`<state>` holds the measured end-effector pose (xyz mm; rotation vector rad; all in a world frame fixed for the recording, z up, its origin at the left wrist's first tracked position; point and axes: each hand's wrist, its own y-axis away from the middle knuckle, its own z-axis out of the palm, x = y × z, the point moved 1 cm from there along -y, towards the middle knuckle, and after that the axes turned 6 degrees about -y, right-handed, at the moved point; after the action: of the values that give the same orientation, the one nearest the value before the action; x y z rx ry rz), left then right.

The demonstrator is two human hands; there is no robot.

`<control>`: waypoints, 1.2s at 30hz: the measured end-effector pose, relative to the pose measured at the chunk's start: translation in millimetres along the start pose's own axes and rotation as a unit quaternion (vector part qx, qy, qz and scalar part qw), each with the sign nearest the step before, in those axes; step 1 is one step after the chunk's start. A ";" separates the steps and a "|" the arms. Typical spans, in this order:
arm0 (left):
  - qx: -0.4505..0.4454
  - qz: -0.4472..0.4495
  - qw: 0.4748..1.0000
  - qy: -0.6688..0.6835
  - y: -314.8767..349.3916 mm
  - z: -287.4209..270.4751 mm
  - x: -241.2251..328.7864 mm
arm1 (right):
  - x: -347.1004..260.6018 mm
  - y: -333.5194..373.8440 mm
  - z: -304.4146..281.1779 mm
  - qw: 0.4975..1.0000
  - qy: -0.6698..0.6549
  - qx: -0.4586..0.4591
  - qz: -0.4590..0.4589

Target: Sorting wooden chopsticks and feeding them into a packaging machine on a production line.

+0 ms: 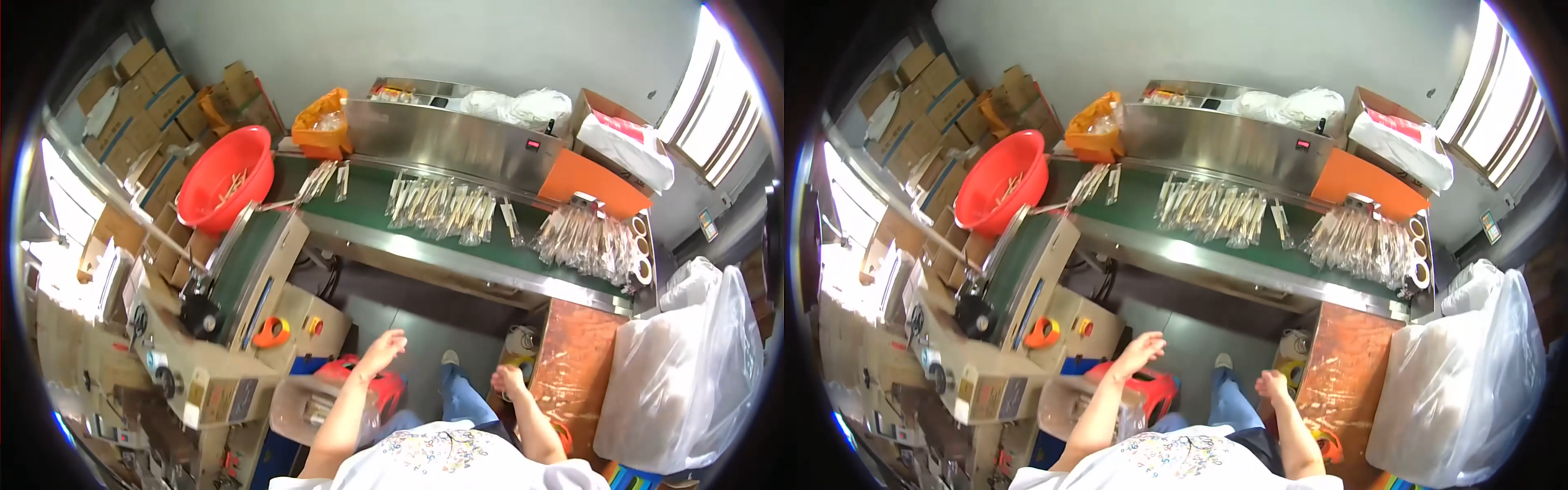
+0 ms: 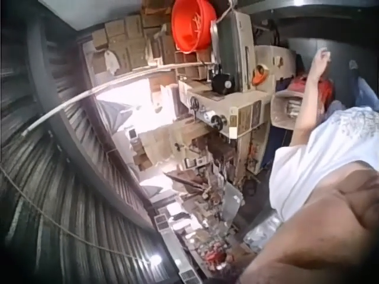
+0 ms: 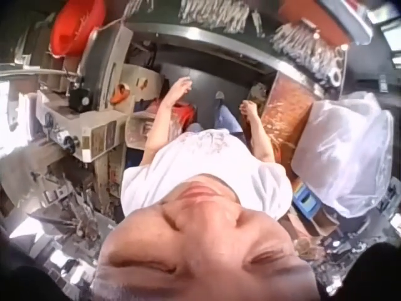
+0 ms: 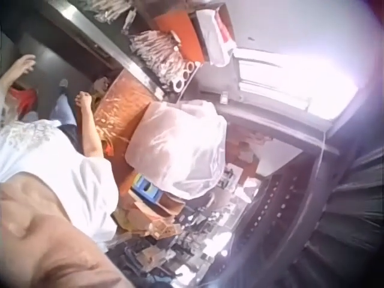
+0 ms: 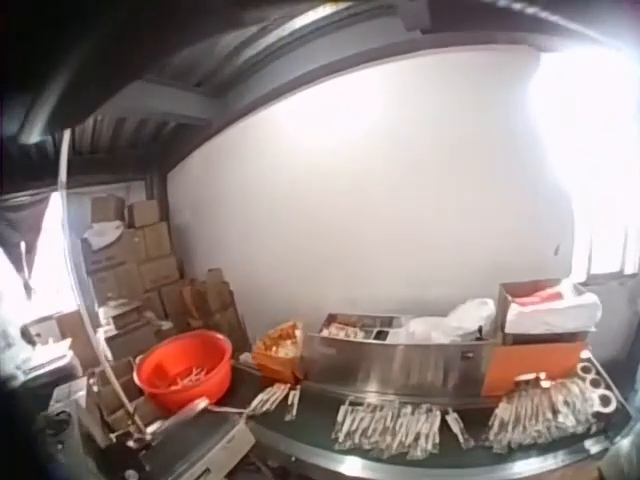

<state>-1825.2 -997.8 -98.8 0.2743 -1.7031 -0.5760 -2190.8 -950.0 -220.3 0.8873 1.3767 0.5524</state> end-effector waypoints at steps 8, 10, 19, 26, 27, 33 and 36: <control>-0.102 -0.001 0.993 0.052 -152.6 -70.2 109.8 | -267.4 -164.9 92.0 0.990 0.005 -0.030 -0.137; -0.034 -0.015 0.998 -0.044 -223.8 -106.9 117.5 | -302.8 -220.5 77.8 0.987 0.041 0.002 -0.156; 0.215 -0.007 0.905 -0.366 -508.9 -266.1 137.2 | -374.3 -379.0 63.5 0.851 0.311 0.298 -0.300; 0.146 -0.085 0.898 -0.406 -541.2 -105.7 144.0 | -393.3 -353.8 205.5 0.838 0.373 0.385 -0.102; 0.151 -0.078 0.891 -0.422 -536.6 -78.8 153.5 | -391.4 -344.4 231.7 0.840 0.368 0.367 -0.157; -0.030 -0.083 0.995 -0.037 -487.8 6.2 114.6 | -319.9 -297.3 238.7 0.987 -0.101 0.061 -0.111; -0.116 -0.123 0.977 0.128 -509.3 13.3 140.3 | -339.3 -306.0 191.6 0.972 -0.229 -0.031 0.038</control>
<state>-1935.3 -1493.8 -243.9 0.3776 -1.3470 -0.8771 -2102.1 -1434.8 -270.5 0.9502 0.9046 0.4127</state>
